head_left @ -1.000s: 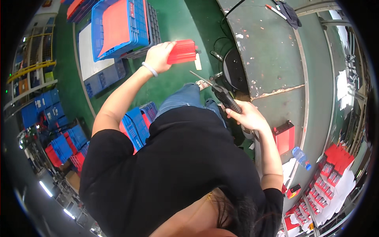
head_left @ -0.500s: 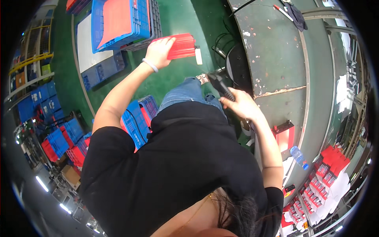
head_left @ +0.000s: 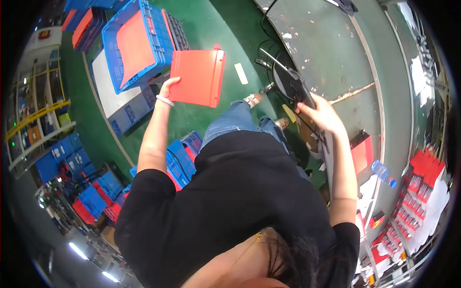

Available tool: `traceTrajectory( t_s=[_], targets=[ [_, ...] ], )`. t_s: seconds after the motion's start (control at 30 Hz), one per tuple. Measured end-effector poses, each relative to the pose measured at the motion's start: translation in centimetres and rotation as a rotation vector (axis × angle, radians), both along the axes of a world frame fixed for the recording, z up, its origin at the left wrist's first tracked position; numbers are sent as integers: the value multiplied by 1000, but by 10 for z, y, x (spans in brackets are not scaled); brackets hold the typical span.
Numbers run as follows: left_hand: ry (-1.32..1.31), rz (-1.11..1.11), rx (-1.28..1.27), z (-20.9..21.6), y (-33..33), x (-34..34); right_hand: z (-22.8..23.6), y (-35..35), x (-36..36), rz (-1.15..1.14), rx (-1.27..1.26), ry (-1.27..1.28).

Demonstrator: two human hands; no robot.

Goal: Inspecting, cleaning, and marking red electronic housings at an assembly workstation.

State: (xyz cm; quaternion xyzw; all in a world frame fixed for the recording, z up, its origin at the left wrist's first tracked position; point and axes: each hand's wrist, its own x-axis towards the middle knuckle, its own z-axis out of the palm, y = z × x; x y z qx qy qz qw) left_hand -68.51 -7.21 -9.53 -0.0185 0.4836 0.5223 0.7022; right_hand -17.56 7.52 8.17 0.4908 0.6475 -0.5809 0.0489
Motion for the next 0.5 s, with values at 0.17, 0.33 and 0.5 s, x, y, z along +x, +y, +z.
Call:
traceTrajectory(
  t_s=[0.17,0.33,0.5],
  targets=[
    [-117,108,110,-14,-7,4,13,1,-9,490,-136,76],
    [-131,101,65,-12,-6,3,18,6,-26,100,58,-62],
    [-130,61,59,-13,-3,11,12,0,-27,181,-24,-20]
  ],
)
